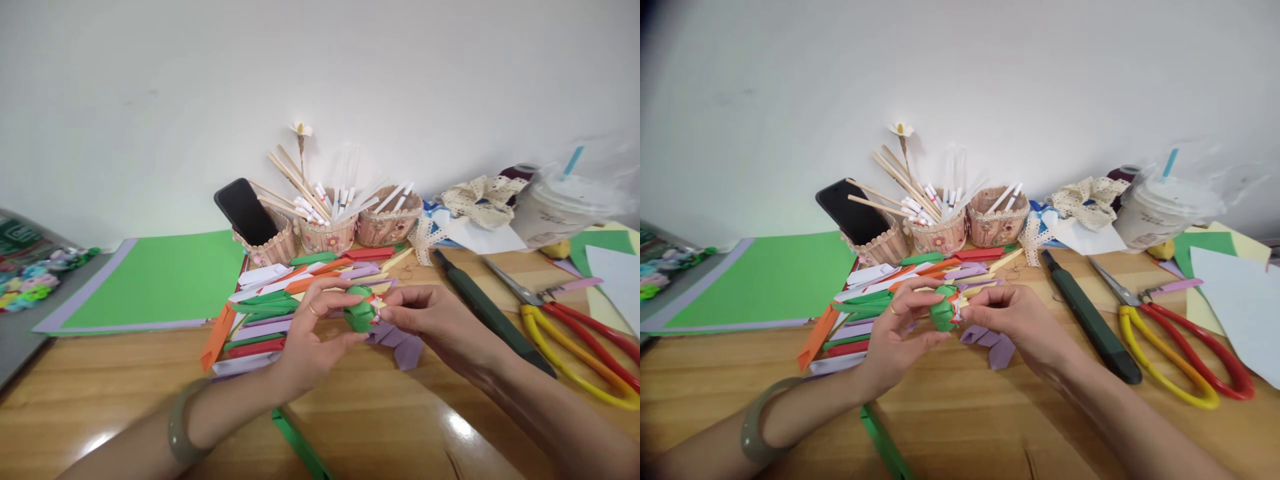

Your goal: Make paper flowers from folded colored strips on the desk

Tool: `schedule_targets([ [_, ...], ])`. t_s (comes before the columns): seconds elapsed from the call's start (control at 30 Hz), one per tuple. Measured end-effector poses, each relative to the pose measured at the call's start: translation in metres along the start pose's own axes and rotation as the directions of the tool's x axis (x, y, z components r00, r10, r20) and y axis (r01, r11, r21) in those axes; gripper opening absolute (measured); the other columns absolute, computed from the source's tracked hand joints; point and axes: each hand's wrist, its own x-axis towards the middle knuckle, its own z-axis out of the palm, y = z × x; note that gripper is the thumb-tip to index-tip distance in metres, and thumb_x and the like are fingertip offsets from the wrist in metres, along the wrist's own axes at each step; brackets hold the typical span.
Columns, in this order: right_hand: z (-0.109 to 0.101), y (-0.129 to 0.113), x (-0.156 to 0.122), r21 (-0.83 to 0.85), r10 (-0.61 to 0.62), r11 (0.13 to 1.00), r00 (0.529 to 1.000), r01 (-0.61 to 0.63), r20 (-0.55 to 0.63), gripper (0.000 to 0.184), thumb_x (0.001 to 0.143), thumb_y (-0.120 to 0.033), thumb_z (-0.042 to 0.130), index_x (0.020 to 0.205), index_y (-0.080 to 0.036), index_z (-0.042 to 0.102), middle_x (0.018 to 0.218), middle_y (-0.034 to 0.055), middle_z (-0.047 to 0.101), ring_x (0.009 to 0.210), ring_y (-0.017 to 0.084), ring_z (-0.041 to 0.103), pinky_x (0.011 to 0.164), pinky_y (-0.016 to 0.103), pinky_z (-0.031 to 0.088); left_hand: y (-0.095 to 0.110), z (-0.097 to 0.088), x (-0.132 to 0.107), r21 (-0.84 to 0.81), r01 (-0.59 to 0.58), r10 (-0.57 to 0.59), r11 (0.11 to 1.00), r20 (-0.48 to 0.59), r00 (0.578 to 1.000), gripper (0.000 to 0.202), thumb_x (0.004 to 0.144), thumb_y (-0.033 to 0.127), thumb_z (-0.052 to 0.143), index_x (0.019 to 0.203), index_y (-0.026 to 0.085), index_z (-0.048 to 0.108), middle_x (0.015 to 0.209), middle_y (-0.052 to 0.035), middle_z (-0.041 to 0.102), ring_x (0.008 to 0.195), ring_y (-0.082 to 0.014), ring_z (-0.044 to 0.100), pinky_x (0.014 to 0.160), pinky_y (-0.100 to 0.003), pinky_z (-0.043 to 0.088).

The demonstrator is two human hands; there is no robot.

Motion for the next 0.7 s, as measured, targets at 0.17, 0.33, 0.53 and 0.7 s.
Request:
schedule_targets([
  [0.17, -0.0005, 0.0024, 0.0012, 0.006, -0.036, 0.999, 0.999, 0.036, -0.019, 0.026, 0.063, -0.039, 0.071, 0.057, -0.014, 0.065, 0.049, -0.0033, 0.049, 0.046, 0.006, 0.036, 0.044, 0.022, 0.025, -0.0046, 0.0010, 0.0003, -0.087, 0.048, -0.050, 0.995, -0.024, 0.998, 0.036, 0.068, 0.016, 0.069, 0.101, 0.027, 0.059, 0.114, -0.0050, 0.046, 0.108, -0.0199, 0.050, 0.085, -0.034, 0.049],
  [0.33, 0.0003, 0.0032, 0.0021, 0.082, -0.023, 0.996, 0.998, 0.028, -0.053, 0.026, 0.063, -0.038, 0.070, 0.055, -0.014, 0.063, 0.052, -0.0018, 0.049, 0.048, 0.007, 0.035, 0.045, 0.022, 0.026, -0.0074, 0.0015, 0.0016, -0.159, 0.128, -0.140, 0.979, -0.067, 0.988, 0.036, 0.067, 0.018, 0.071, 0.100, 0.024, 0.059, 0.114, -0.0057, 0.047, 0.107, -0.0198, 0.051, 0.086, -0.034, 0.049],
  [0.53, 0.0012, 0.0006, 0.0018, 0.080, -0.024, 0.996, 0.999, 0.026, -0.028, 0.030, 0.062, -0.041, 0.071, 0.053, -0.014, 0.061, 0.050, -0.0035, 0.045, 0.046, 0.006, 0.032, 0.043, 0.022, 0.023, -0.0072, 0.0019, 0.0023, -0.186, 0.129, -0.143, 0.974, -0.068, 0.987, 0.036, 0.066, 0.018, 0.071, 0.099, 0.024, 0.059, 0.114, -0.0055, 0.047, 0.106, -0.0194, 0.052, 0.086, -0.035, 0.050],
  [0.7, 0.0018, 0.0006, 0.0028, 0.107, 0.020, 0.994, 0.997, -0.013, -0.068, 0.025, 0.056, -0.037, 0.075, 0.062, -0.014, 0.069, 0.050, -0.0020, 0.052, 0.045, 0.006, 0.035, 0.043, 0.021, 0.024, -0.0074, 0.0019, 0.0019, -0.195, 0.137, -0.151, 0.971, -0.058, 0.987, 0.036, 0.066, 0.018, 0.071, 0.099, 0.025, 0.059, 0.114, -0.0057, 0.047, 0.105, -0.0197, 0.052, 0.085, -0.035, 0.050],
])
